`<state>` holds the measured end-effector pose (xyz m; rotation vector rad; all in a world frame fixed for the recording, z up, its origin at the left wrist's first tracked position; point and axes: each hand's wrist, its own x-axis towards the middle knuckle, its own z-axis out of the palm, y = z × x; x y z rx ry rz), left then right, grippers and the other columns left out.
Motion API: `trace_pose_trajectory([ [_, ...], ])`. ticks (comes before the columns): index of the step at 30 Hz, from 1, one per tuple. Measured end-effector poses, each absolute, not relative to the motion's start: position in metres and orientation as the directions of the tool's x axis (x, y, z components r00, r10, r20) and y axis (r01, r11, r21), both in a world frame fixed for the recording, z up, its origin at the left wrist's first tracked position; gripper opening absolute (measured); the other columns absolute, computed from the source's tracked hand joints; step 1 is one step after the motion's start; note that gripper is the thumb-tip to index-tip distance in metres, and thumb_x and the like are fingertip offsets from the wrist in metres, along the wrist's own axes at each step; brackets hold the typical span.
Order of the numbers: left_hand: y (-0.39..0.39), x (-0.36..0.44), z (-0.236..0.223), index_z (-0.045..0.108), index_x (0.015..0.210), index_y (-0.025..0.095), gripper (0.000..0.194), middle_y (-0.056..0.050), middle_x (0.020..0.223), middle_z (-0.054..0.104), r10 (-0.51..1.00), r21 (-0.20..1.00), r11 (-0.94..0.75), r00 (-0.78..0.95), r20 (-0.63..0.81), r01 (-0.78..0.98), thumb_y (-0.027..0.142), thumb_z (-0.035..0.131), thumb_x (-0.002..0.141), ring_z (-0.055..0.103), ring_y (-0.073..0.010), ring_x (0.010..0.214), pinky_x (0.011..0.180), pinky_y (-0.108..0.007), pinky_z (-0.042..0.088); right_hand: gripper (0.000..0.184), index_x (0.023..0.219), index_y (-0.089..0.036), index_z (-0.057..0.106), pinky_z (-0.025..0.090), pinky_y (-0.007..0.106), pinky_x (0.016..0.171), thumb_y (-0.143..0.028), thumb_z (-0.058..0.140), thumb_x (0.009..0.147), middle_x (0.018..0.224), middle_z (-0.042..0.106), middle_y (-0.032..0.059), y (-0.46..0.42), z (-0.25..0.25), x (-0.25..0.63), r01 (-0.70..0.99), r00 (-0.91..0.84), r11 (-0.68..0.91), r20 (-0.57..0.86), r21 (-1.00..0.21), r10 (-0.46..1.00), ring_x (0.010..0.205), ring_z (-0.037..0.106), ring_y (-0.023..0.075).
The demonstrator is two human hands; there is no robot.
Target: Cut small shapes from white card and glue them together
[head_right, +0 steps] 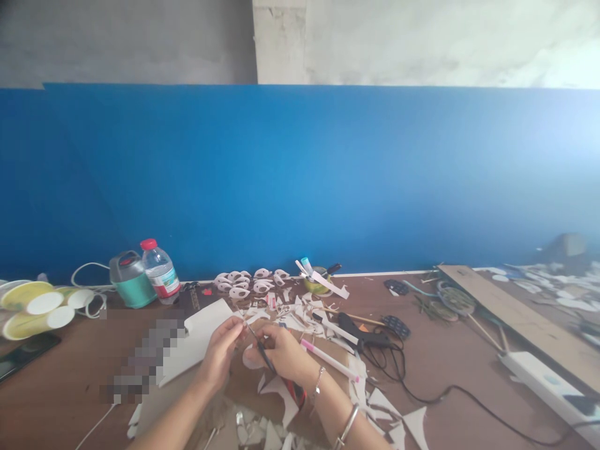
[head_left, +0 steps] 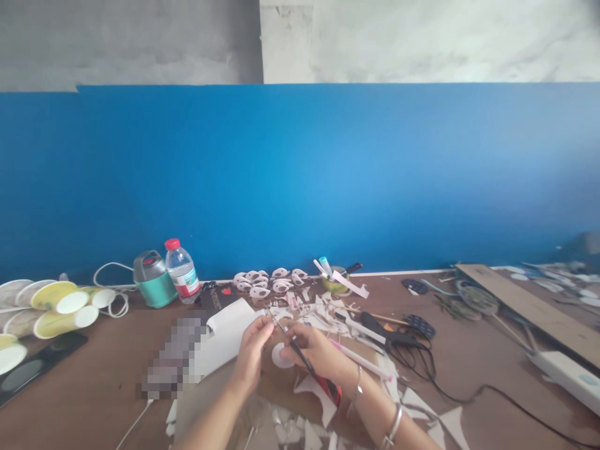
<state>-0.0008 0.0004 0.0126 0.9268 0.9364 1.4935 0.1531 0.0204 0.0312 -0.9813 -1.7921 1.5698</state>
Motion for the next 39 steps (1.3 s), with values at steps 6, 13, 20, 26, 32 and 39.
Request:
trace_pose_trajectory([
  [6,-0.001,-0.001,0.015,0.055,0.063,0.017,0.019,0.002,0.06,0.054,0.99,0.948,-0.102,-0.123,0.067,-0.302,0.03,0.066,0.072,0.048,-0.0137,0.061,0.061,-0.023,0.036,0.022,0.078,-0.017,0.055,0.028,0.018,0.04,-0.033,0.068,0.07,0.05,0.045,-0.0076,0.021,0.028,0.153,0.219,-0.565,0.05,-0.085,-0.974,0.821,0.042,0.038,0.0066],
  [13,0.0,-0.002,0.016,0.055,0.061,0.017,0.021,0.002,0.058,0.052,0.989,0.959,-0.095,-0.136,0.06,-0.266,0.032,0.067,0.069,0.047,-0.0142,0.06,0.06,-0.023,0.035,0.02,0.076,-0.016,0.057,0.029,0.018,0.045,-0.032,0.068,0.07,0.056,0.046,-0.0062,0.02,0.03,0.154,0.216,-0.553,0.141,-0.002,-0.966,0.833,0.049,0.037,0.0067],
  [20,-0.001,-0.002,0.016,0.054,0.062,0.017,0.021,0.003,0.057,0.052,0.992,0.95,-0.079,-0.119,0.045,-0.302,0.032,0.066,0.07,0.045,-0.013,0.057,0.058,-0.023,0.035,0.025,0.077,-0.016,0.056,0.027,0.019,0.045,-0.036,0.069,0.069,0.054,0.044,-0.0068,0.019,0.035,0.153,0.208,-0.569,0.092,-0.044,-0.974,0.821,0.049,0.035,0.0068],
  [26,0.001,-0.002,0.013,0.054,0.063,0.016,0.021,0.004,0.056,0.049,0.992,0.939,-0.079,-0.117,0.042,-0.335,0.031,0.066,0.07,0.042,-0.0113,0.055,0.056,-0.022,0.033,0.024,0.076,-0.015,0.056,0.026,0.019,0.046,-0.035,0.067,0.07,0.055,0.044,-0.0065,0.018,0.039,0.153,0.219,-0.566,0.101,-0.042,-0.97,0.823,0.049,0.035,0.0069],
  [32,0.001,-0.002,0.014,0.054,0.062,0.016,0.022,0.004,0.056,0.05,0.992,0.934,-0.082,-0.119,0.043,-0.347,0.032,0.067,0.07,0.043,-0.0112,0.055,0.055,-0.021,0.032,0.025,0.076,-0.016,0.055,0.026,0.02,0.046,-0.036,0.067,0.07,0.054,0.043,-0.0071,0.02,0.035,0.154,0.215,-0.575,0.08,-0.06,-0.973,0.816,0.049,0.033,0.0069],
  [39,0.0,-0.002,0.013,0.054,0.061,0.016,0.022,0.004,0.057,0.048,0.991,0.939,-0.078,-0.131,0.035,-0.336,0.032,0.067,0.07,0.041,-0.0108,0.055,0.055,-0.021,0.032,0.025,0.073,-0.016,0.054,0.027,0.02,0.047,-0.037,0.067,0.07,0.054,0.043,-0.0069,0.02,0.038,0.155,0.231,-0.574,0.094,-0.058,-0.968,0.817,0.049,0.034,0.0073],
])
